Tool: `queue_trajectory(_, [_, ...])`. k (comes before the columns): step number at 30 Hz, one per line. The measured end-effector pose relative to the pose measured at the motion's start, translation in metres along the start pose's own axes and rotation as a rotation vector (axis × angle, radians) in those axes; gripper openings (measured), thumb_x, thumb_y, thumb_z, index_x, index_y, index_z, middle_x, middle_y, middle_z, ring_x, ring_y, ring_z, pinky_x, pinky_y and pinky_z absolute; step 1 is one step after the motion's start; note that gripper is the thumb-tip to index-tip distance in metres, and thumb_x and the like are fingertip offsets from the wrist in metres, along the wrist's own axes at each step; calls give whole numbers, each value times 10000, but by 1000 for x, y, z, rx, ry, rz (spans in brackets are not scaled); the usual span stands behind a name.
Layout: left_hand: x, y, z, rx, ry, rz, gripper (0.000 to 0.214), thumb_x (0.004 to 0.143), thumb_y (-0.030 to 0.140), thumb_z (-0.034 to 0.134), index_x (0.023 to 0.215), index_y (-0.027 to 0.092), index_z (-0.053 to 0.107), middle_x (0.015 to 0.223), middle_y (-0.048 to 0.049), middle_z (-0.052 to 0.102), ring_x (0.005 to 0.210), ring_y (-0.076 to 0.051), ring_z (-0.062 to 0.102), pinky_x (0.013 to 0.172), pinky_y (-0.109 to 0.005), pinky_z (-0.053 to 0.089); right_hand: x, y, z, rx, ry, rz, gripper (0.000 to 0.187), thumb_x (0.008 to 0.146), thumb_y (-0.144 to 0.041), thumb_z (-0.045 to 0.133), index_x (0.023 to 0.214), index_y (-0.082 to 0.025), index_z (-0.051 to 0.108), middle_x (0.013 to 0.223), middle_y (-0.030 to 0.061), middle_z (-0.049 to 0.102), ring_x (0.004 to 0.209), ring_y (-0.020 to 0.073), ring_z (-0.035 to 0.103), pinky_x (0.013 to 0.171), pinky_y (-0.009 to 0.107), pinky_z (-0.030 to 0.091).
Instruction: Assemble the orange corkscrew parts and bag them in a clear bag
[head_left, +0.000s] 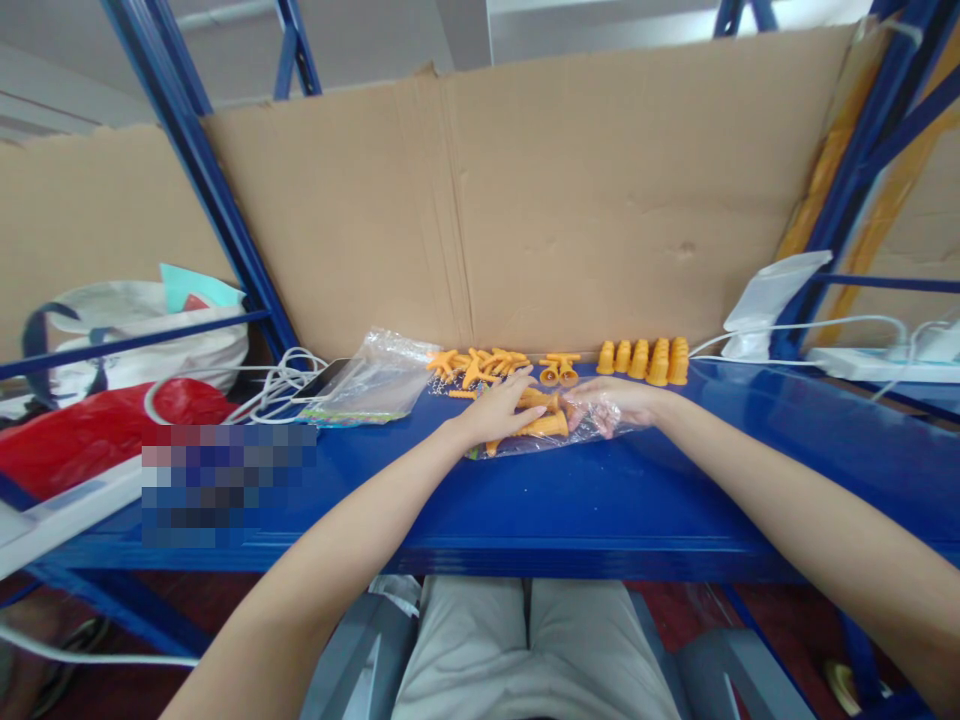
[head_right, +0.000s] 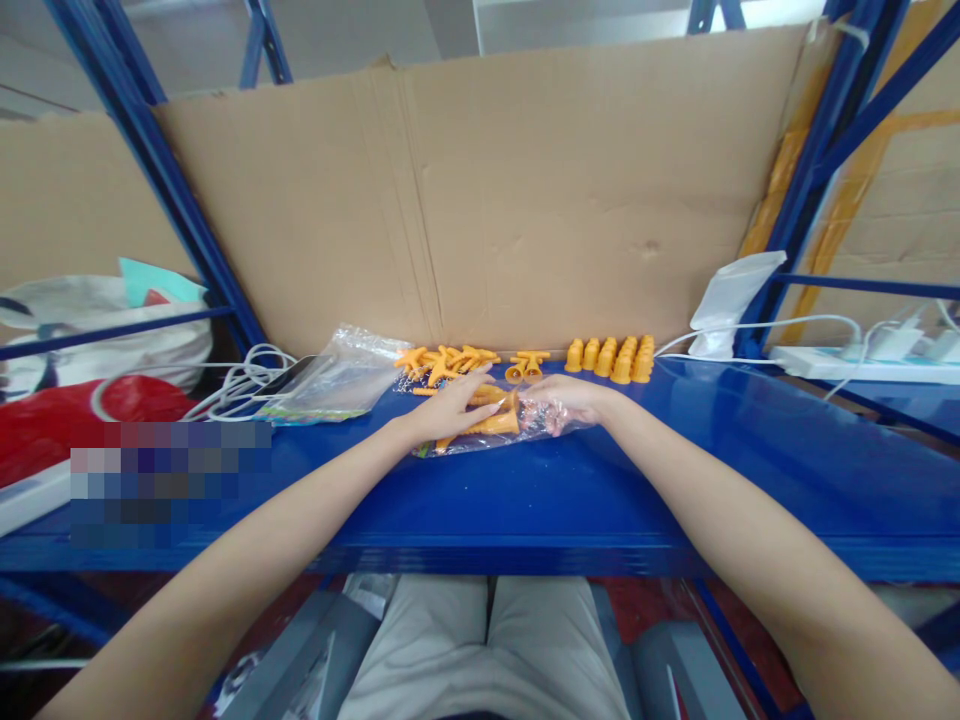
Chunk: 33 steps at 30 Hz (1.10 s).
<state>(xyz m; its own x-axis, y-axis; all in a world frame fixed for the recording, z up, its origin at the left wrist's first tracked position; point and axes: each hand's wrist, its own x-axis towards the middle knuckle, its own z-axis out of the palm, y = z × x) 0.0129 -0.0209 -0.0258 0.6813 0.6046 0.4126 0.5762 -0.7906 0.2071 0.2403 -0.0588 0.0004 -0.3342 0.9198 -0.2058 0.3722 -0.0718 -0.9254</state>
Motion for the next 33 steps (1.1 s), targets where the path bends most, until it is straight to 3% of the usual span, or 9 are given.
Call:
queue_trajectory(5, [2, 13, -4, 60, 85, 81, 110, 918, 230, 530, 970, 157, 593, 1428, -161, 517, 1354, -249, 459, 1120, -462, 379, 1, 1, -2, -8, -55, -7, 228, 896, -321, 592, 1036, -142, 599, 718, 45, 712, 365, 85, 513, 338, 202, 448])
queue_trajectory(9, [2, 9, -2, 57, 20, 122, 90, 906, 210, 562, 828, 175, 589, 1443, -115, 511, 1348, -242, 467, 1135, -486, 360, 2, 4, -2, -20, -70, -34, 248, 846, -296, 644, 1043, -162, 578, 708, 24, 708, 372, 83, 523, 354, 190, 445])
queue_trajectory(15, [2, 3, 2, 20, -32, 99, 69, 906, 234, 579, 893, 188, 628, 1435, -92, 521, 1398, -242, 403, 1150, -483, 338, 4, 6, -4, -63, -9, 55, 139, 805, -260, 672, 814, -154, 581, 578, 15, 632, 389, 82, 522, 401, 185, 465])
queue_trajectory(19, [3, 1, 4, -10, -42, 92, 92, 908, 232, 577, 949, 197, 652, 1455, -87, 503, 1396, -237, 408, 1154, -470, 334, 3, 3, -6, -129, 18, 172, 156, 852, -184, 570, 703, -144, 596, 518, 32, 601, 396, 87, 516, 427, 182, 469])
queue_trajectory(27, [3, 2, 2, -19, -70, 106, 185, 917, 230, 559, 1067, 202, 662, 1471, -120, 482, 1401, -230, 401, 1155, -479, 320, 11, 12, -14, 24, 48, 112, 141, 801, -274, 677, 723, -172, 619, 561, 29, 610, 423, 95, 508, 423, 200, 490])
queue_trajectory(33, [4, 1, 2, -25, -66, 148, 163, 917, 221, 565, 1033, 209, 678, 1376, -93, 576, 1393, -219, 410, 1153, -475, 323, 16, 16, -16, 110, 84, 94, 127, 802, -233, 683, 745, -164, 594, 573, 15, 602, 447, 88, 518, 432, 189, 491])
